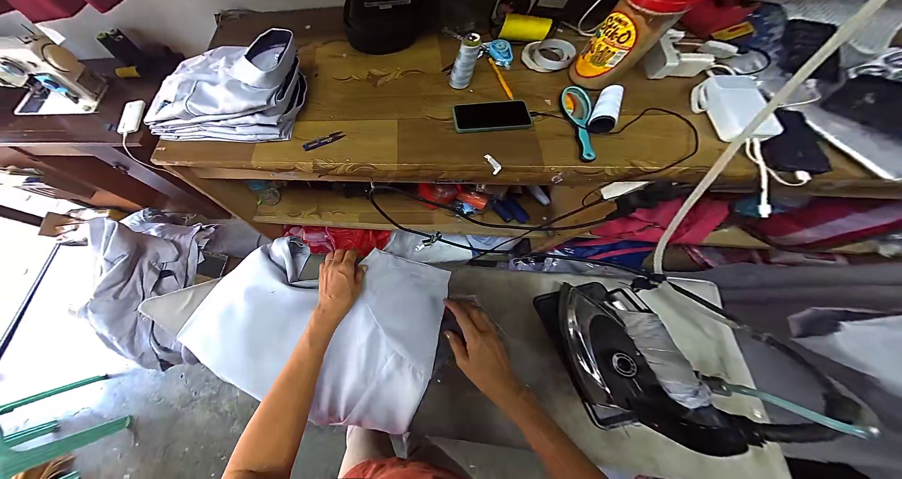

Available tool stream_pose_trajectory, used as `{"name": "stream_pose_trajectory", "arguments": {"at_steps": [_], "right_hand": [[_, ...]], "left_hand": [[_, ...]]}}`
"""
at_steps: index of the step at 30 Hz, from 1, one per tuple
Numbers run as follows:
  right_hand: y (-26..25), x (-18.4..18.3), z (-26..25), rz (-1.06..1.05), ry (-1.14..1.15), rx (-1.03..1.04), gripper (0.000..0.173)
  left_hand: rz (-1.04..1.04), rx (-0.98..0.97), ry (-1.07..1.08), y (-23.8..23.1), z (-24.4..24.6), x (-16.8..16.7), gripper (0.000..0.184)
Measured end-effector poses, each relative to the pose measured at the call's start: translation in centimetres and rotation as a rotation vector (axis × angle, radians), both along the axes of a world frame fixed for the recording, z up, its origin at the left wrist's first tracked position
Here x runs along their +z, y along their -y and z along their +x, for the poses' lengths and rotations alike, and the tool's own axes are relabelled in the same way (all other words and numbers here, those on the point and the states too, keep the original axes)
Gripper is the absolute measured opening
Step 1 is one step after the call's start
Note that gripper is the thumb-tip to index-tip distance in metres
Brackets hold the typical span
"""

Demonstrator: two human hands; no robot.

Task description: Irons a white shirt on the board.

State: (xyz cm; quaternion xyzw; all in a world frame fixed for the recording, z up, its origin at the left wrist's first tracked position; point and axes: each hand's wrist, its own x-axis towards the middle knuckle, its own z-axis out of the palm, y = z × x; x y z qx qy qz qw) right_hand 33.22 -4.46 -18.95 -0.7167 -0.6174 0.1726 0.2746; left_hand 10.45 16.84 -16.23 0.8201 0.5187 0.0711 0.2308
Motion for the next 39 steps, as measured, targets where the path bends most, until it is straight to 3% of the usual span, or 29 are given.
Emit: {"name": "stream_pose_trajectory", "arguments": {"at_steps": [2, 4, 6, 8, 11, 14, 17, 23, 25, 28, 32, 34, 39], "right_hand": [[0.7, 1.8, 1.6, -0.054, 0.011, 0.036, 0.051], [1.7, 5.7, 4.9, -0.033, 0.164, -0.001, 0.047], [2.9, 9.4, 9.8, -0.043, 0.354, -0.112, 0.058], [4.5, 12.0, 14.9, -0.182, 0.44, -0.215, 0.078], [6.2, 12.4, 19.2, -0.475, 0.239, -0.286, 0.088], [6.3, 10.7, 19.9, -0.436, -0.016, -0.343, 0.074], [5.6, 11.1, 17.4, -0.415, 0.02, -0.306, 0.063], [0.7, 13.6, 7.0, -0.287, 0.056, 0.041, 0.059], [-2.5, 14.0, 3.6, -0.299, 0.003, 0.153, 0.056], [-7.2, 12.8, -0.6, -0.378, -0.018, 0.261, 0.058], [-10.8, 11.5, -2.3, -0.448, 0.082, 0.239, 0.061], [-10.6, 11.3, -2.3, -0.489, 0.109, 0.247, 0.061], [-5.9, 11.4, -2.7, -0.483, 0.192, 0.513, 0.057]], "left_hand": [[0.231, -0.036, 0.02, 2.3, 1.4, -0.5, 0.038], [0.301, -0.137, 0.07, 5.6, 3.4, -0.7, 0.042], [0.332, -0.239, 0.091, 9.5, 5.4, -1.0, 0.049], [0.28, -0.33, 0.077, 12.7, 6.9, -1.6, 0.057], [0.17, -0.432, 0.023, 15.0, 7.8, -2.9, 0.068], [0.22, -0.386, 0.177, 14.4, 7.0, -1.8, 0.06], [0.238, -0.244, 0.284, 13.0, 4.3, -0.3, 0.046], [0.368, 0.079, 0.244, 12.0, -2.4, -1.0, 0.041], [0.364, 0.058, 0.254, 13.7, -2.9, -1.0, 0.038], [0.281, -0.135, 0.269, 18.5, -3.3, -1.2, 0.036], [0.262, -0.281, 0.205, 24.2, -5.4, -4.2, 0.034], [0.281, -0.272, 0.195, 25.4, -6.5, -5.4, 0.034], [0.271, -0.251, 0.231, 25.5, -7.0, -6.2, 0.035]]}}
